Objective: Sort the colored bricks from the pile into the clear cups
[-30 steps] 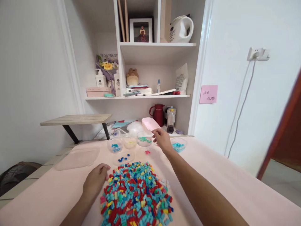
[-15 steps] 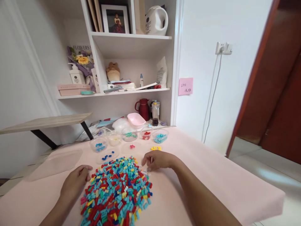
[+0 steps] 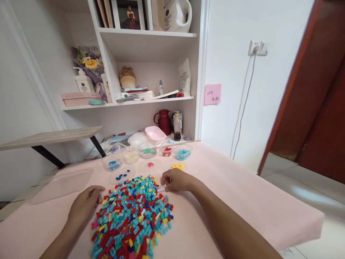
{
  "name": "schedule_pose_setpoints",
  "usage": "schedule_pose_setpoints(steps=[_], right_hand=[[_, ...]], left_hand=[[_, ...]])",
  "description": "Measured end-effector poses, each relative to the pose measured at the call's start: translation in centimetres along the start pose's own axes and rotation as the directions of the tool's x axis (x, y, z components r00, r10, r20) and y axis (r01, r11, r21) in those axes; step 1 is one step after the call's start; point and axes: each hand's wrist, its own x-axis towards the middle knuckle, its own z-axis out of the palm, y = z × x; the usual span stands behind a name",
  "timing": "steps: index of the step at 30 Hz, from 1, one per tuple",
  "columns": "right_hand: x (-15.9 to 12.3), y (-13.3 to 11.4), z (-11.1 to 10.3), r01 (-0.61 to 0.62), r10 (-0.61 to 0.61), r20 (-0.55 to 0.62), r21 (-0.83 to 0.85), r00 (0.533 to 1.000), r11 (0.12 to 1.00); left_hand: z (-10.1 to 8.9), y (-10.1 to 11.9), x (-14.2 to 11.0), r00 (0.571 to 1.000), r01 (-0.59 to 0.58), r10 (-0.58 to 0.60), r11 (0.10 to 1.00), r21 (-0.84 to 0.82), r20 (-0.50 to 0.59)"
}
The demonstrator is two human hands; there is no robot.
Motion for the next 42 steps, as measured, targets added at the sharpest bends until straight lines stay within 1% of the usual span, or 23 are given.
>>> schedule_pose_setpoints(steps=[2,3,6,8,10,11,12,13,15,17,18,20,22,24,26,30,33,36,39,42], right_hand=[[0.3,-0.1,0.5,0.044,-0.042,-0.056,0.031,0.998,0.999],[0.4,-0.2,0.7,0.069,-0.065,-0.065,0.061,0.996,0.996],[0.3,-0.5,0.6,0.133,-0.127,-0.049,0.164,0.991,0.977],[0.0,-0.4,0.1,0.146,-0.137,-0.060,0.183,0.989,0.972],[-0.5,-0.2,-0.6,0.116,-0.106,-0.063,0.171,0.992,0.978],[-0.8,-0.1,-1.0,0.090,-0.085,-0.042,0.159,0.996,0.983],[-1.1,0.0,-1.5,0.063,-0.065,0.004,0.146,0.998,0.987],[-1.5,0.1,-1.9,0.037,-0.047,0.075,0.128,0.996,0.991],[-2.1,0.2,-2.5,-0.007,-0.010,0.238,0.072,0.971,0.997],[-2.5,0.0,-2.6,-0.046,0.048,0.355,-0.014,0.934,0.999],[-2.6,-0.1,-2.6,-0.055,0.076,0.379,-0.064,0.922,0.996],[-2.6,-0.6,-2.2,-0.049,0.106,0.391,-0.153,0.914,0.987],[-2.4,-1.0,-1.6,-0.018,0.099,0.389,-0.207,0.916,0.978],[-2.2,-1.3,-1.2,0.009,0.080,0.386,-0.223,0.919,0.975],[-2.0,-1.5,-0.9,0.021,0.061,0.356,-0.220,0.932,0.975],[-1.8,-1.9,-0.5,0.038,0.010,0.225,-0.209,0.974,0.977],[-1.4,-1.9,-0.2,0.061,-0.030,0.132,-0.239,0.991,0.969],[-1.0,-1.7,-0.1,0.080,-0.061,0.072,-0.285,0.995,0.955],[-0.8,-1.4,-0.2,0.098,-0.084,0.060,-0.289,0.995,0.952],[-0.8,-1.1,-0.4,0.089,-0.082,0.036,-0.276,0.996,0.957]], left_hand=[[0.0,-0.1,0.0,1.000,0.003,-0.003,1.000,-0.011,-0.002],[0.0,-0.2,0.1,1.000,0.004,-0.004,1.000,-0.015,-0.003],[0.0,-0.3,0.3,1.000,-0.008,0.008,1.000,-0.013,-0.001],[0.1,-0.5,0.4,1.000,-0.019,0.019,1.000,-0.003,0.004],[0.1,-0.6,0.5,1.000,-0.024,0.024,1.000,0.002,0.002],[0.2,-0.7,0.5,1.000,-0.026,0.026,1.000,0.003,0.000],[0.2,-0.7,0.6,1.000,-0.027,0.027,1.000,0.004,-0.002],[0.3,-0.8,0.6,1.000,-0.026,0.026,1.000,0.007,-0.003],[0.3,-0.9,0.6,1.000,-0.023,0.023,1.000,0.018,-0.002],[0.3,-0.9,0.6,1.000,-0.017,0.017,0.999,0.028,0.000],[0.3,-0.9,0.6,1.000,-0.014,0.014,0.999,0.032,0.000],[0.3,-0.9,0.6,1.000,-0.011,0.011,0.999,0.035,0.000],[0.2,-0.8,0.5,1.000,-0.007,0.007,0.999,0.038,0.000],[0.2,-0.6,0.4,1.000,-0.007,0.007,0.999,0.039,-0.003],[0.2,-0.6,0.3,1.000,-0.016,0.016,0.999,0.036,0.000],[0.2,-0.7,0.4,1.000,-0.019,0.019,0.999,0.027,0.004],[0.2,-0.8,0.6,1.000,-0.010,0.009,1.000,0.029,0.011],[0.2,-0.8,0.5,1.000,-0.012,0.012,1.000,0.027,0.020],[0.1,-0.5,0.3,1.000,-0.014,0.014,1.000,0.020,0.011],[0.0,-0.2,0.1,1.000,-0.012,0.011,1.000,0.026,0.012]])
